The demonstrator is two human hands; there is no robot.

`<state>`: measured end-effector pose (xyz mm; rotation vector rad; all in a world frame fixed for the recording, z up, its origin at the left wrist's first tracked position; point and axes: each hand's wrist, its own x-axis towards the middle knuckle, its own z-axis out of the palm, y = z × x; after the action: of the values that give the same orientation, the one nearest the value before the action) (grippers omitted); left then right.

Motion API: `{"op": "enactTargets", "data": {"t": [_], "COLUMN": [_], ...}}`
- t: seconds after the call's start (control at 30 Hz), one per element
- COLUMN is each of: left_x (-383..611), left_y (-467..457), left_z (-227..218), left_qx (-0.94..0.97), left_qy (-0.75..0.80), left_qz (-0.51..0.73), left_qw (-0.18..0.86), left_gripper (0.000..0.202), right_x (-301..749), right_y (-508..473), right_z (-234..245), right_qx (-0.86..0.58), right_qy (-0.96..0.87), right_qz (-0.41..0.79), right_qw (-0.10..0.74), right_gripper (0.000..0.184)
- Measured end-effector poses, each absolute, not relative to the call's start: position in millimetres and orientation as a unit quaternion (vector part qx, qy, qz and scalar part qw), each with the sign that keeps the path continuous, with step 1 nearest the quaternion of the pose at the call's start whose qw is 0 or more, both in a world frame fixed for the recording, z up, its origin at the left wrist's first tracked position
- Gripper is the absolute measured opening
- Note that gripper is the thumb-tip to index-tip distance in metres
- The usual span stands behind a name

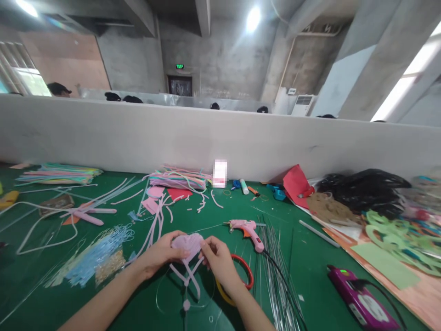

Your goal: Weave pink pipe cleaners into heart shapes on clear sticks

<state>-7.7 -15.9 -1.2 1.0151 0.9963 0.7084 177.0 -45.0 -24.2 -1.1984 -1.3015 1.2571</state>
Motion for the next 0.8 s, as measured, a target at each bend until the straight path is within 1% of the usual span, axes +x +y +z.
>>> {"op": "enactTargets", "data": {"t": [0.17,0.47,0.8], "left_x": [-6,-3,-4], "left_y": [-16,-15,-13], "left_z": [-6,-14,-16], "left_qx": [0.437,0.445,0.430], "left_qy": [0.465,0.445,0.449], "left_qz": [0.324,0.316,0.325], "left_qw": [0.698,0.710,0.712], "left_gripper": [0.068,0.056,0.055], "right_x": [177,176,175], "right_y": [-45,-45,-38], "right_z": [-25,-27,-37], "right_qx": [-0.493,-0.497,-0.487], "right_qy": [-0.527,-0.503,-0.482], "right_qz": [0.515,0.521,0.545], "right_qw": [0.463,0.477,0.484], "right_gripper": [0.045,0.047,0.049]}}
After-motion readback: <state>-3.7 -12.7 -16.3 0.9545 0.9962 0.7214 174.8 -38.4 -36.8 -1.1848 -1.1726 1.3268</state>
